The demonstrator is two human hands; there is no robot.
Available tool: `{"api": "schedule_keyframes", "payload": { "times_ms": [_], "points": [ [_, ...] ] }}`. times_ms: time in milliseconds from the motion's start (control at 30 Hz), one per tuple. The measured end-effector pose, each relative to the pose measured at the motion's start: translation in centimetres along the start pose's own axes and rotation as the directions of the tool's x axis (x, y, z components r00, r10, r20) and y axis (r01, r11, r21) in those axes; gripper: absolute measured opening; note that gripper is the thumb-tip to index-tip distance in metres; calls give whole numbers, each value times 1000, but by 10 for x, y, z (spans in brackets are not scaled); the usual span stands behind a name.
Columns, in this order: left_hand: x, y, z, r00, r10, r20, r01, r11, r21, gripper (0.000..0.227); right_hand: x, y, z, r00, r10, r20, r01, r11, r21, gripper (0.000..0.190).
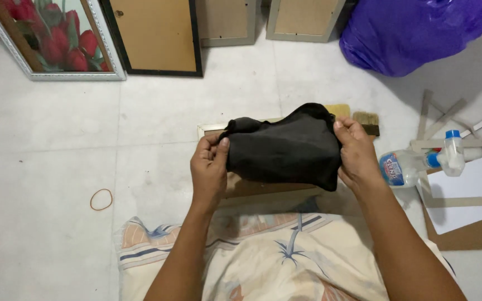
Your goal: Cleaning a picture frame using brushes and cloths
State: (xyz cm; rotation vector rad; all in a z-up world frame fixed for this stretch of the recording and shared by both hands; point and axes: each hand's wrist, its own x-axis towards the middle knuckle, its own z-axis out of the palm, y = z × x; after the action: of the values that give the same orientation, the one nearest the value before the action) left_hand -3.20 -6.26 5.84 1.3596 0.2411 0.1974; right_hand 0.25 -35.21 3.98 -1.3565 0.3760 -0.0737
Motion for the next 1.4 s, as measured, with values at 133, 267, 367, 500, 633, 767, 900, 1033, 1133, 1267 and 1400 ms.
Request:
{"api": "schedule_keyframes", "payload": {
  "times_ms": [133,267,367,500,633,767,900,1033,1133,1267,1400],
  "points": [
    [5,5,-5,998,40,-46,-50,969,-240,39,-12,-23,10,998,-37,57,34,997,63,47],
    [8,10,-21,973,150,173,-156,988,21,39,-38,-55,27,965,56,255,20,958,-286,73],
    [9,25,-28,910,262,322,-358,888,289,52,-28,-40,14,952,82,294,165,672,-722,75],
    [19,10,-48,843,345,412,-529,669,522,25,4,1,-24,964,99,248,222,216,-951,31],
    [24,11,-51,898,227,377,-352,886,303,14,-29,-48,8,949,102,300,89,822,-562,12],
    [22,4,-45,978,-42,205,-18,959,283,17,-26,-41,12,952,261,163,-200,928,-315,8],
    [16,5,-31,988,-86,128,32,924,380,23,-19,-18,18,977,214,0,-196,896,-399,22],
    [-4,14,-10,987,-110,117,78,965,250,22,-23,-3,21,977,209,54,-183,935,-303,25],
    [-23,19,8,904,-138,404,145,989,11,35,-45,-14,40,911,305,278,-243,941,-235,23],
    [-26,1,7,811,-8,585,-157,960,231,29,-49,-4,41,836,295,464,-95,909,-406,19],
    [-11,-6,2,787,217,578,-528,721,449,74,-37,12,25,808,377,452,-168,884,-435,23]
  ]
}}
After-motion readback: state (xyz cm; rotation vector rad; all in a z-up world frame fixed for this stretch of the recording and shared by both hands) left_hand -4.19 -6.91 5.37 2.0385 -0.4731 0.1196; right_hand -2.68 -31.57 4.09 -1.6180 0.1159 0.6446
